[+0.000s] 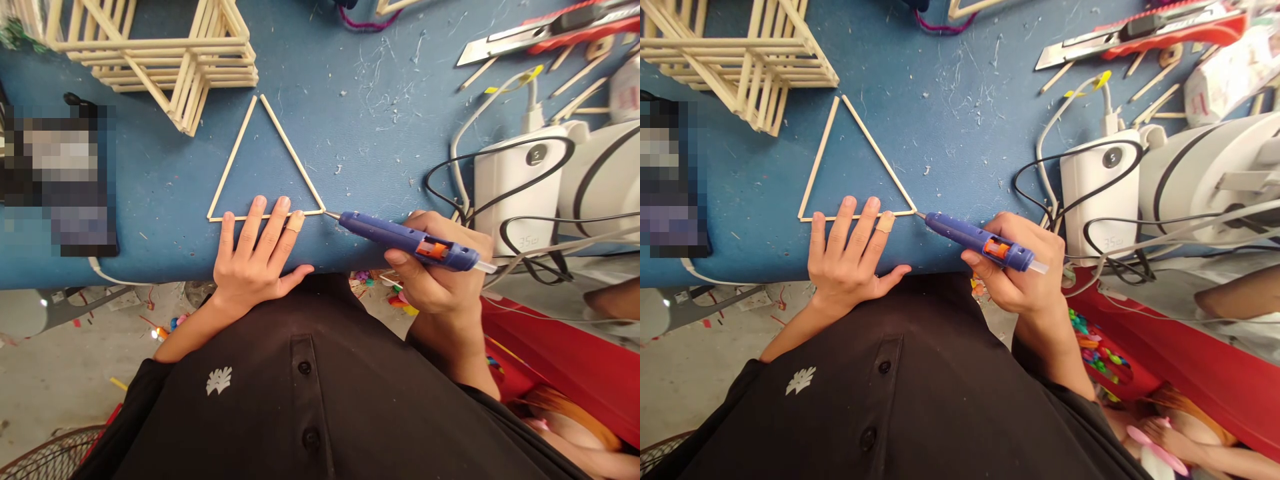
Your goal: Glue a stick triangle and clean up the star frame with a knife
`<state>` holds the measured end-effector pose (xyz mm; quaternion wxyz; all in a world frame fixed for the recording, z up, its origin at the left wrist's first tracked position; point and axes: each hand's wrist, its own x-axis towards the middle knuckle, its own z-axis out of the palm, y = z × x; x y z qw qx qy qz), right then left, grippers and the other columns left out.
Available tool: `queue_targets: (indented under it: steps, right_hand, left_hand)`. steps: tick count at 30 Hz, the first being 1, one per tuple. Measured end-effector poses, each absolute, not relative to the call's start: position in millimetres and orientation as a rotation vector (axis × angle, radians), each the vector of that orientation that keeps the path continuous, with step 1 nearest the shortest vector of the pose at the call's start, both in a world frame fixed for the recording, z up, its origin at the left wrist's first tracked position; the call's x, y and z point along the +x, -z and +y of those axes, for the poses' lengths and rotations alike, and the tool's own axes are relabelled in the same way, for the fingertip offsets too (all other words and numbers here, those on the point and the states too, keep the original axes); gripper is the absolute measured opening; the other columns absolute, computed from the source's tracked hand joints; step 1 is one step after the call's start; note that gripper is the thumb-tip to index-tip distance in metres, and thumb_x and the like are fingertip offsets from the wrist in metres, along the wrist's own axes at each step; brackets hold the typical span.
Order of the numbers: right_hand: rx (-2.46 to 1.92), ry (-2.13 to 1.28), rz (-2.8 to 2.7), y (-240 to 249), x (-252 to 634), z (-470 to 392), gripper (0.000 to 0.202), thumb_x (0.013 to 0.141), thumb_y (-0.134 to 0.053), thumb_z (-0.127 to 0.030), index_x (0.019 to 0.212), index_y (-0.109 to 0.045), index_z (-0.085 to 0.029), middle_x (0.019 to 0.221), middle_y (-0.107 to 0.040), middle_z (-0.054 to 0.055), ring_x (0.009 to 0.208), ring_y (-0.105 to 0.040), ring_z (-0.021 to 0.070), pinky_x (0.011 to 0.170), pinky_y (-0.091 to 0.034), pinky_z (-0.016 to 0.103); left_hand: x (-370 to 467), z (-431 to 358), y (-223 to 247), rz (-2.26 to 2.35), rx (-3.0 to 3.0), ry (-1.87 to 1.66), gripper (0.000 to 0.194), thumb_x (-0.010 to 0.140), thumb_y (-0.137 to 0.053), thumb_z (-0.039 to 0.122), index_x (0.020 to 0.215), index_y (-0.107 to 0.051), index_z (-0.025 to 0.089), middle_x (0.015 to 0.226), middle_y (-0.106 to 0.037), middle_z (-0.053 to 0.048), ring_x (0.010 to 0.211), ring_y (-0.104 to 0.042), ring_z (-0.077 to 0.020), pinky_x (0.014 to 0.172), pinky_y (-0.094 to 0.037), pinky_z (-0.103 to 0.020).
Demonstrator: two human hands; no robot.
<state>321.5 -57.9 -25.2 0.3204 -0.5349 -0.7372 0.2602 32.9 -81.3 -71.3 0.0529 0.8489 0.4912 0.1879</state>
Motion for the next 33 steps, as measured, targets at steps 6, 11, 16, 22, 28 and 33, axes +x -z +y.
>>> queue_targets:
  steps: [6,11,16,22,28,33]
  right_hand:
    - [-1.397,-0.705,-1.927,27.4,319.0,-60.0,0.032,0.097,-0.077,-0.05,0.084,-0.063,-0.025,0.066,-0.058,-0.001,0.056,-0.05,0.0151,0.054,-0.036,0.034]
    - [-1.372,-0.685,-1.927,28.6,315.7,-57.9,0.029,0.098,-0.078,-0.047,0.087,-0.064,-0.024,0.069,-0.057,-0.002,0.057,-0.049,0.0123,0.053,-0.035,0.031]
    - [-1.406,-0.661,-1.899,28.5,316.6,-58.1,0.03,0.098,-0.078,-0.049,0.086,-0.064,-0.025,0.069,-0.057,-0.002,0.057,-0.05,0.0136,0.053,-0.036,0.032]
    - [-1.43,-0.717,-1.764,35.2,318.6,-65.1,0.028,0.1,-0.073,-0.053,0.091,-0.072,-0.027,0.074,-0.066,0.002,0.064,-0.06,0.0197,0.059,-0.043,0.038]
    - [-1.422,-0.734,-1.698,39.1,317.0,-66.0,0.025,0.1,-0.074,-0.051,0.094,-0.075,-0.027,0.081,-0.073,0.003,0.068,-0.064,0.0207,0.064,-0.046,0.039]
    - [-1.447,-0.772,-1.663,40.4,316.7,-66.3,0.024,0.099,-0.075,-0.051,0.094,-0.075,-0.027,0.081,-0.073,0.002,0.068,-0.064,0.0208,0.064,-0.046,0.039]
  left_hand:
    - [32.7,-81.3,71.2,1.49,2.55,-0.561,0.089,0.105,-0.052,0.078,0.174,-0.045,0.022,0.164,-0.063,-0.019,0.151,-0.061,-0.05,0.135,-0.031,-0.07]
    - [32.5,-81.2,70.9,1.481,2.556,-0.573,0.089,0.105,-0.053,0.077,0.173,-0.045,0.021,0.164,-0.063,-0.02,0.151,-0.061,-0.0508,0.134,-0.032,-0.071]
    - [32.1,-81.7,70.7,1.474,2.523,-0.538,0.088,0.104,-0.054,0.077,0.173,-0.046,0.023,0.166,-0.061,-0.02,0.153,-0.059,-0.0511,0.134,-0.031,-0.072]
    - [33.0,-81.4,71.6,1.492,2.586,-0.571,0.094,0.103,-0.056,0.079,0.176,-0.041,0.021,0.165,-0.062,-0.02,0.152,-0.06,-0.0507,0.136,-0.028,-0.071]
    - [32.5,-81.8,73.2,1.496,2.61,-0.551,0.093,0.103,-0.054,0.08,0.176,-0.041,0.023,0.166,-0.061,-0.019,0.153,-0.059,-0.0494,0.138,-0.024,-0.069]
    - [33.3,-80.7,71.9,1.486,2.643,-0.6,0.091,0.104,-0.055,0.077,0.175,-0.042,0.022,0.165,-0.061,-0.018,0.154,-0.059,-0.0468,0.141,-0.02,-0.064]
